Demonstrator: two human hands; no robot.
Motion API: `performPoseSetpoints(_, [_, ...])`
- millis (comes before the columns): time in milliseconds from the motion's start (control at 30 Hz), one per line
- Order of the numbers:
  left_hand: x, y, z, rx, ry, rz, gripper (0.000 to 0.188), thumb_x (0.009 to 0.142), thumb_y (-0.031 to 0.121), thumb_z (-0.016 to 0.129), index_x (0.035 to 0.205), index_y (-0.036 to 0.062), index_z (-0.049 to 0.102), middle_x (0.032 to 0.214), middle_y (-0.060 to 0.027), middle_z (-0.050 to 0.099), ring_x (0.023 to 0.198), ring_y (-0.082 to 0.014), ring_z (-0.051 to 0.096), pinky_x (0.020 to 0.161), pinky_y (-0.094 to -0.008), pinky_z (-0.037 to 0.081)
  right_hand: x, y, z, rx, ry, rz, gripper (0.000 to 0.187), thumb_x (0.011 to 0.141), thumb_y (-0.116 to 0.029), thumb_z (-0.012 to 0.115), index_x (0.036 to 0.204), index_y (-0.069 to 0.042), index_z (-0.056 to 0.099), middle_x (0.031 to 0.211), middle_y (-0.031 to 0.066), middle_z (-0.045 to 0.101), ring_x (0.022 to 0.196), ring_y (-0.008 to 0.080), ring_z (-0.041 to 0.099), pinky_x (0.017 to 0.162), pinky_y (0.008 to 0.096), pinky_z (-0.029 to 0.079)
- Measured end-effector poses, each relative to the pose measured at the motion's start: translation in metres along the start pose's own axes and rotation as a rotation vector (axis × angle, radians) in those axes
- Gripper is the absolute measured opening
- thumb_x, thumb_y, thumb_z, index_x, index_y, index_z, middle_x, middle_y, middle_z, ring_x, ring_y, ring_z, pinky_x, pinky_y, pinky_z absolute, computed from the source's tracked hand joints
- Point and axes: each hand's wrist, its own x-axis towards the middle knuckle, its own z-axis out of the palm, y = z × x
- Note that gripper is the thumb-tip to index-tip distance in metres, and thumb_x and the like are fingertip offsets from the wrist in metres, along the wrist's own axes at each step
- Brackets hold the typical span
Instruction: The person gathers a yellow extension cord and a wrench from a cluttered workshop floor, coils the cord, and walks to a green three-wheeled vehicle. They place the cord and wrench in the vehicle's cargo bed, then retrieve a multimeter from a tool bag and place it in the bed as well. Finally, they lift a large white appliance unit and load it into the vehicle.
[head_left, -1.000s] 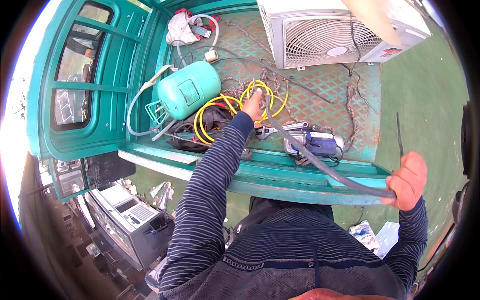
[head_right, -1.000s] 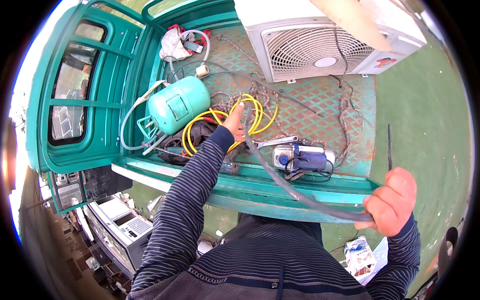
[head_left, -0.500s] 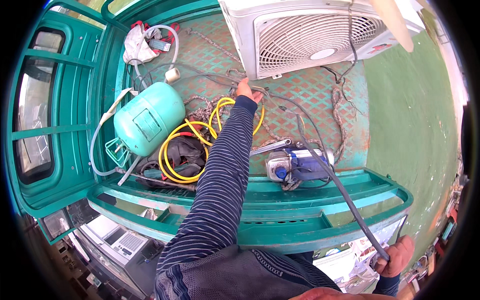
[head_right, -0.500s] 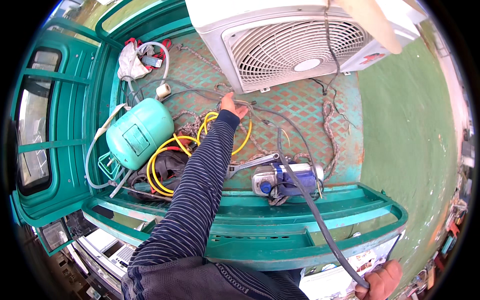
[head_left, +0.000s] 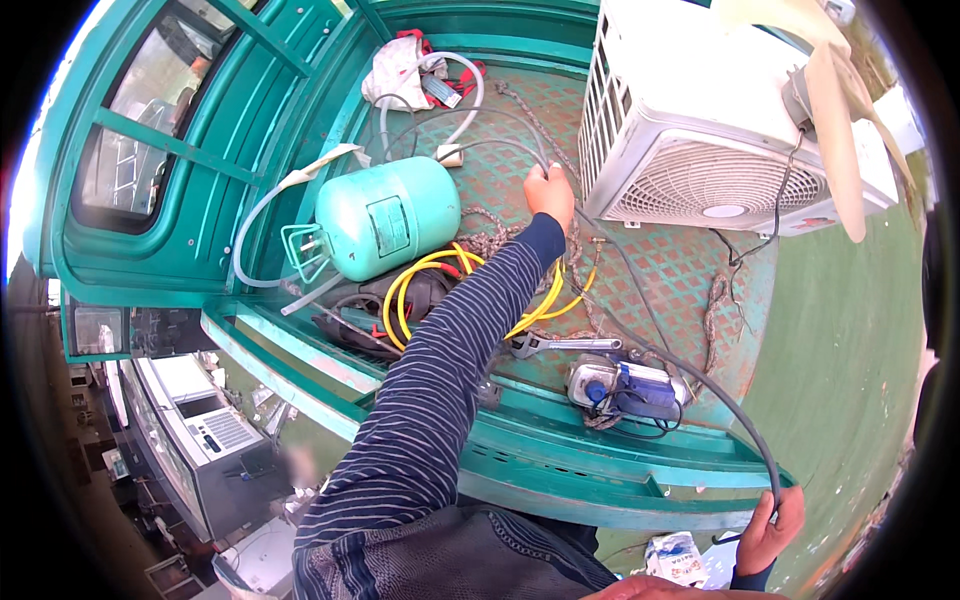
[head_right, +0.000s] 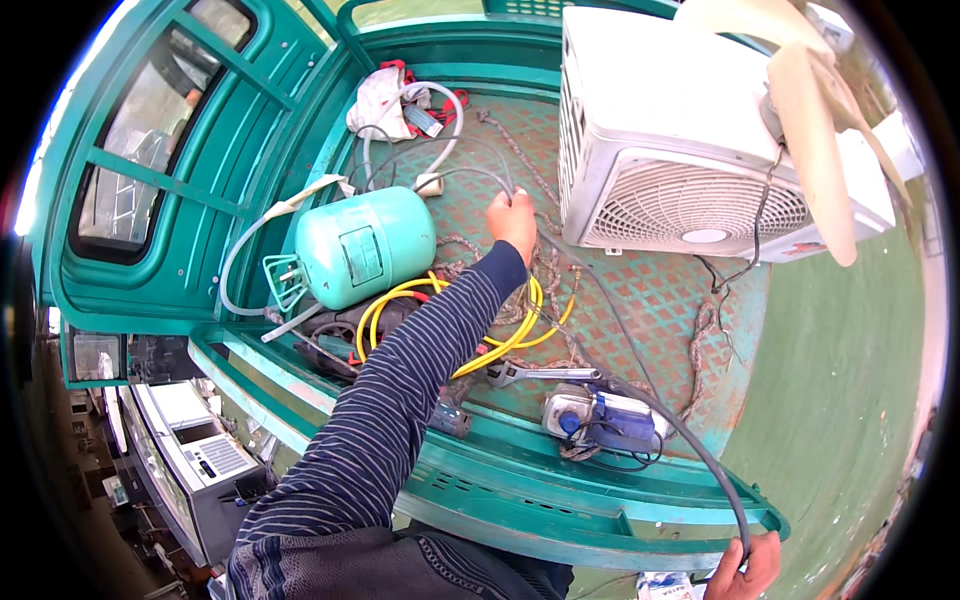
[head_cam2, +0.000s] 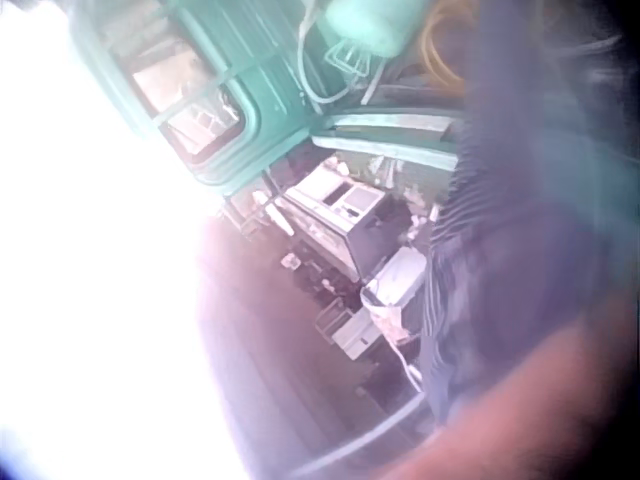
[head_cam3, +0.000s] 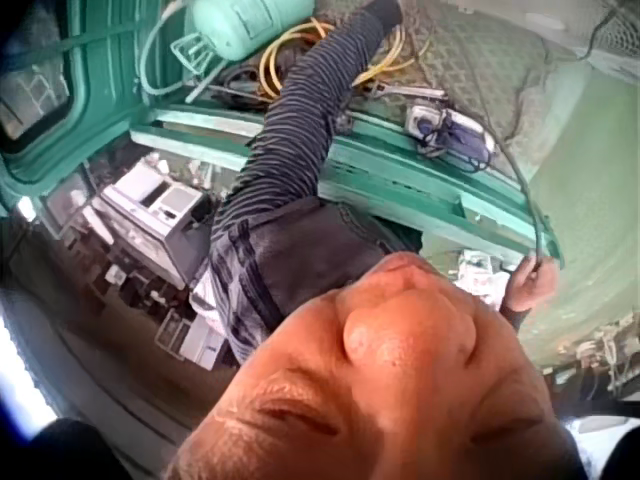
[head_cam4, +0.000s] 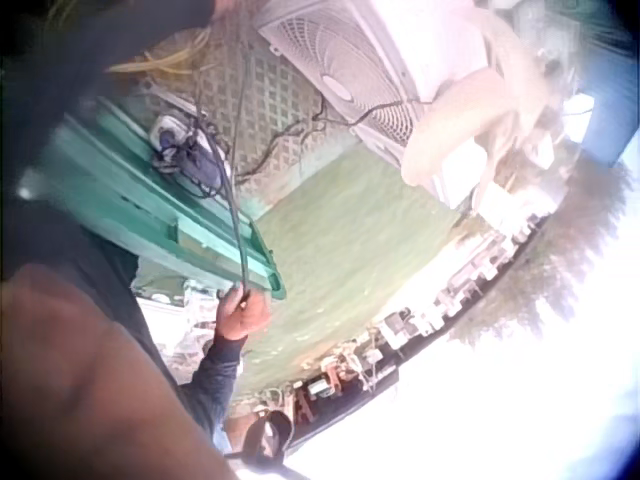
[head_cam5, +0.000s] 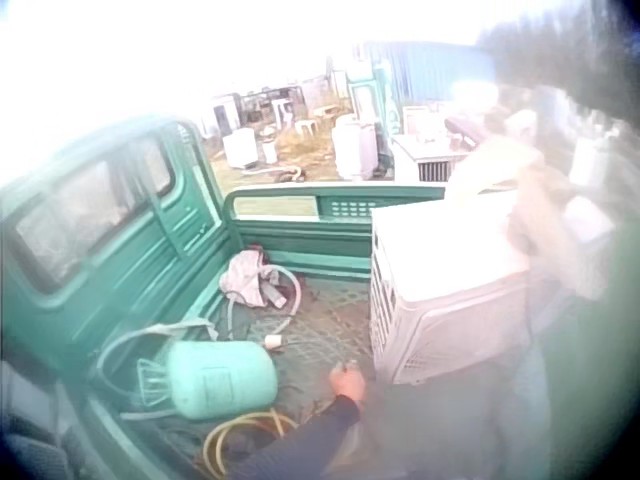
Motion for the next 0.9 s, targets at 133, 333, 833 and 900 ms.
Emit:
performPoseSetpoints(133, [-0.036,0.157,-0.061,-0.241,-0.156,0.297,0.019,0.099,0.010,0.058,0.113,-0.0015,0.062,0.076,0.0023,0.051,0.064,-0.0052,0.044,0.055,-0.0255,0.038,0.043,-0.027,0.021,0.235,0.105,0.126,0.023,0.097,-0.015,0.063,0.081,-0.003,0.053,0.066,0.0011,0.043,0.061,0.0123,0.038,0.056,0.0310,0.031])
performPoseSetpoints(333, [-0.172,0.312,-0.130,0.082,-0.572,0.969,0.038,0.095,0.010,0.063,0.130,-0.0025,0.058,0.099,-0.0151,0.071,0.077,-0.0245,0.068,0.071,-0.0332,0.053,0.127,-0.136,0.027,0.638,0.144,0.004,0.026,0.095,-0.023,0.071,0.087,-0.003,0.056,0.069,-0.0047,0.044,0.062,0.0044,0.036,0.054,0.0227,0.029])
performPoseSetpoints(833, [-0.289,0.313,-0.215,0.346,-1.085,1.066,0.041,0.081,0.004,0.072,0.122,0.0046,0.065,0.108,-0.0154,0.061,0.091,-0.0315,0.063,0.075,-0.0385,0.053,0.035,-0.211,-0.123,0.766,0.219,0.091,0.020,0.089,-0.022,0.066,0.086,-0.009,0.050,0.067,-0.0075,0.040,0.059,0.0031,0.035,0.054,0.0232,0.028])
performPoseSetpoints(900, [-0.292,0.296,-0.232,0.401,-1.052,0.916,0.036,0.082,-0.002,0.069,0.118,-0.0012,0.065,0.108,-0.0173,0.062,0.095,-0.0310,0.062,0.083,-0.0380,0.051,-0.001,-0.173,-0.156,0.712,0.369,0.151,0.022,0.090,-0.024,0.066,0.082,-0.010,0.051,0.066,-0.0076,0.040,0.058,0.0029,0.035,0.054,0.0230,0.028])
